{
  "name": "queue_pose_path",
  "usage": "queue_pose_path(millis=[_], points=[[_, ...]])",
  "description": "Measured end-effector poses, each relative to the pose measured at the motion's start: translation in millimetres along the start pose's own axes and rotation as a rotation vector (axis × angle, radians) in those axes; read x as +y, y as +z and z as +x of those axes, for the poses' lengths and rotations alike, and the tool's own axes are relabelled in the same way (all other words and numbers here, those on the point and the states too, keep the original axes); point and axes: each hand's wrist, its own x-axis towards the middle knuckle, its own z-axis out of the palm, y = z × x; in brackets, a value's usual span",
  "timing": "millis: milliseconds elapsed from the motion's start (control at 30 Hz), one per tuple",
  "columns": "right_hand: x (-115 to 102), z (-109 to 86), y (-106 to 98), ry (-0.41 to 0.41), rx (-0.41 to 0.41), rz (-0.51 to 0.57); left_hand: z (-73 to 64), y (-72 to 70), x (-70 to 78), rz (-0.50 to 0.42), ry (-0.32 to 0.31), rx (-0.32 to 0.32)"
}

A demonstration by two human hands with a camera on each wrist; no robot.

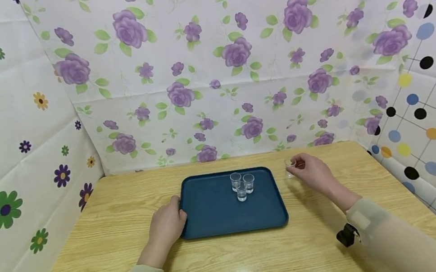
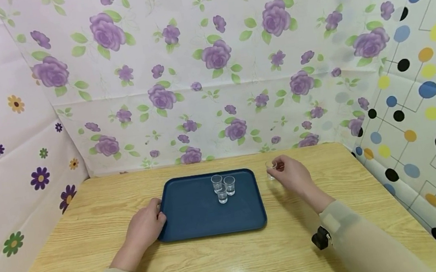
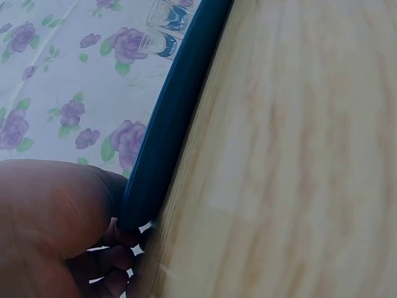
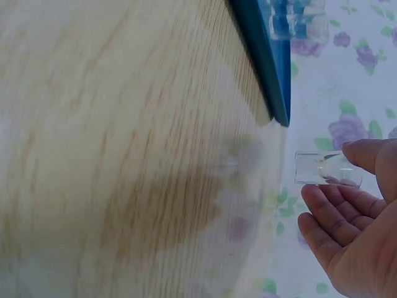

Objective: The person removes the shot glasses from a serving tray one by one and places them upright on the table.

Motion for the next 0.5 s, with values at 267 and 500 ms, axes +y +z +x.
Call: queue_pose_path(millis=[267, 500], points=[[12, 5.2, -2, 0.025, 0.004, 0.017, 0.2, 0.3, 0.2, 0.001, -0.002, -0.001], [25, 9.8, -2, 0.035, 0.006, 0.024, 0.2, 1.1, -0.4, 0.01, 0.005, 0.002]])
